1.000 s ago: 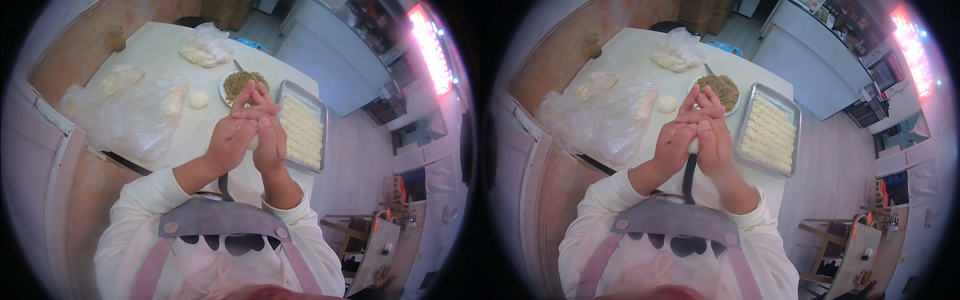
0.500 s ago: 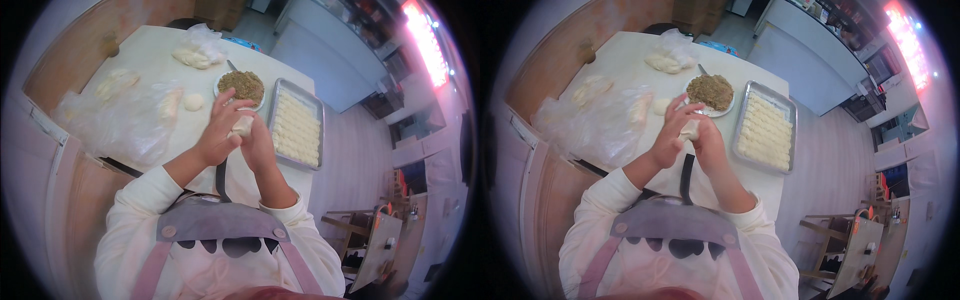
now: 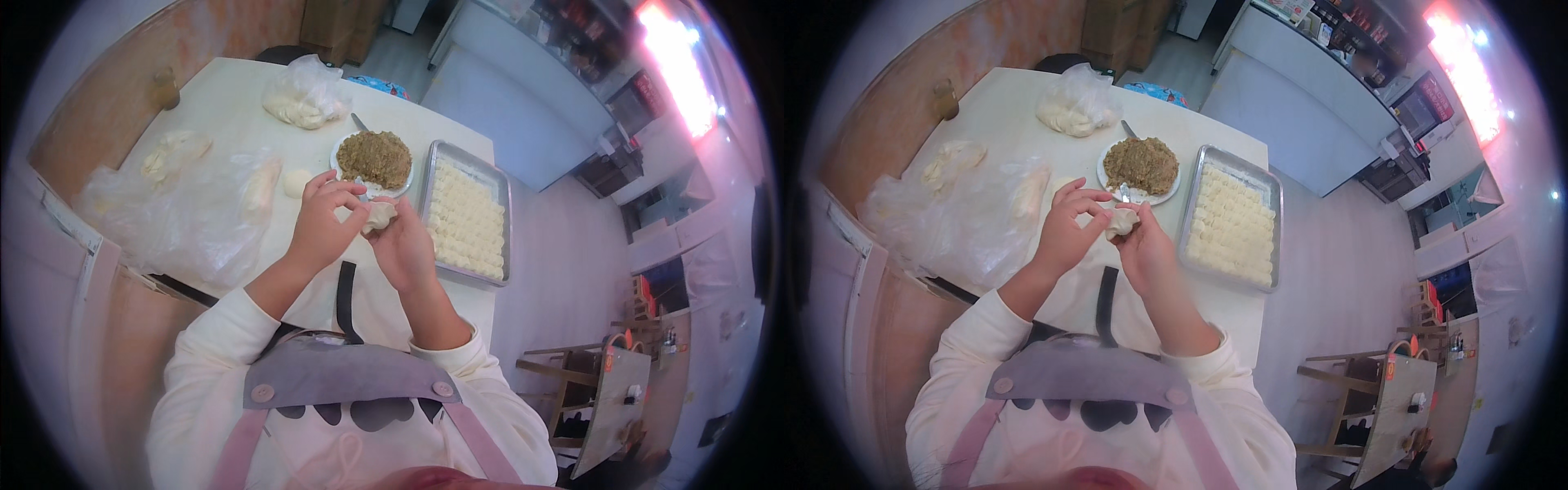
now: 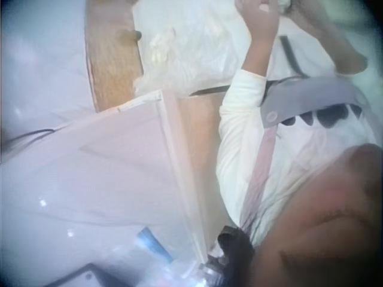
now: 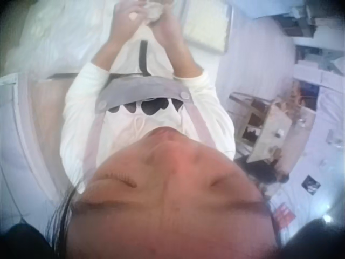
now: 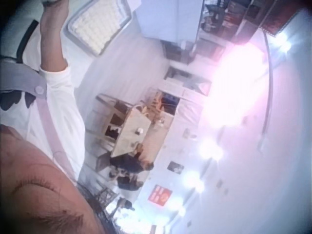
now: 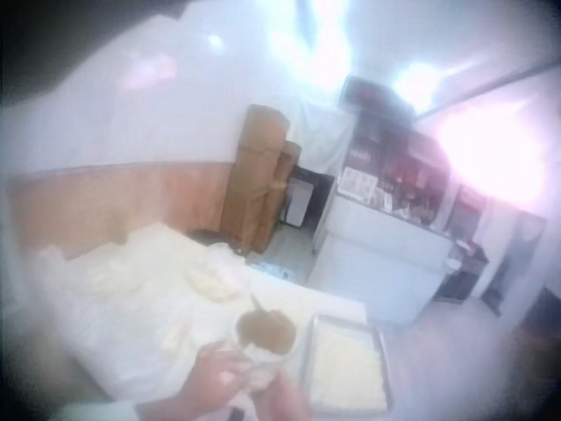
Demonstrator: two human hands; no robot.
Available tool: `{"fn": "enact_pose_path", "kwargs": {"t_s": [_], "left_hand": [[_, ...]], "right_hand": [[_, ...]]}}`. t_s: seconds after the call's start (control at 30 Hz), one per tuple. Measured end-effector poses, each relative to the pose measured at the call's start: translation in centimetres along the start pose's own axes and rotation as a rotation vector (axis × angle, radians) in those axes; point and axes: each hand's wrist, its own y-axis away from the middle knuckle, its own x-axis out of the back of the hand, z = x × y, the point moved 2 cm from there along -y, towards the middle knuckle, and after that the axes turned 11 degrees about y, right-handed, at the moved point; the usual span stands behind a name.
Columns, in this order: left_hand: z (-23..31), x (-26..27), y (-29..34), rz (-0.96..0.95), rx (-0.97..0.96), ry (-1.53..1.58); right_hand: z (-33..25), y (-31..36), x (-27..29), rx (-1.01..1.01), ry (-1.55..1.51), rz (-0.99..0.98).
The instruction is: The person repeatedly scoops filling onto small dough discs, folds and seals them into dumplings, and places them on a metal tray. The process continues with consistent hand motions and placement of finished dumplings in rows.
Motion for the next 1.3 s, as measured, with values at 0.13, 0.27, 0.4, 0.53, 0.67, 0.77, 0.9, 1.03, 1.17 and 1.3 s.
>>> {"fn": "enact_pose_path", "kwargs": {"t_s": [0.13,0.27,0.4,0.53,0.67,0.77,0.9,1.03,1.17,1.3], "left_hand": [[-1.0,-0.1,-0.5,-0.011,0.251,0.557],[1.8,0.7,0.3,-0.096,0.436,0.421],[3.6,0.4,1.6,-0.13,0.286,0.479],[3.4,-0.1,1.1,-0.145,0.283,0.583],[3.5,0.4,0.8,-0.322,0.367,0.576],[5.1,1.1,0.6,-0.436,0.334,0.55],[5.1,1.1,0.0,-0.366,-0.122,0.078],[5.3,1.0,0.7,-0.429,0.094,0.333],[5.5,0.0,1.3,-0.49,0.286,0.704],[6.4,-0.3,1.1,-0.461,0.368,0.766]], "right_hand": [[-0.3,0.5,0.8,0.277,0.547,-0.053],[-1.4,1.7,-0.1,0.454,0.808,-0.021],[-2.6,3.0,-1.7,0.543,1.017,-0.022],[-3.5,3.1,-1.2,0.838,1.454,-0.005],[-3.8,2.5,-0.3,1.044,1.545,-0.048],[-3.9,2.9,-0.5,1.126,1.484,-0.085],[-3.7,3.0,-0.5,1.249,1.37,-0.086],[-3.7,3.2,-0.5,1.229,1.338,-0.056],[-3.5,3.4,-0.1,1.125,1.245,0.021],[-3.8,3.6,0.2,1.223,1.224,0.132]]}}
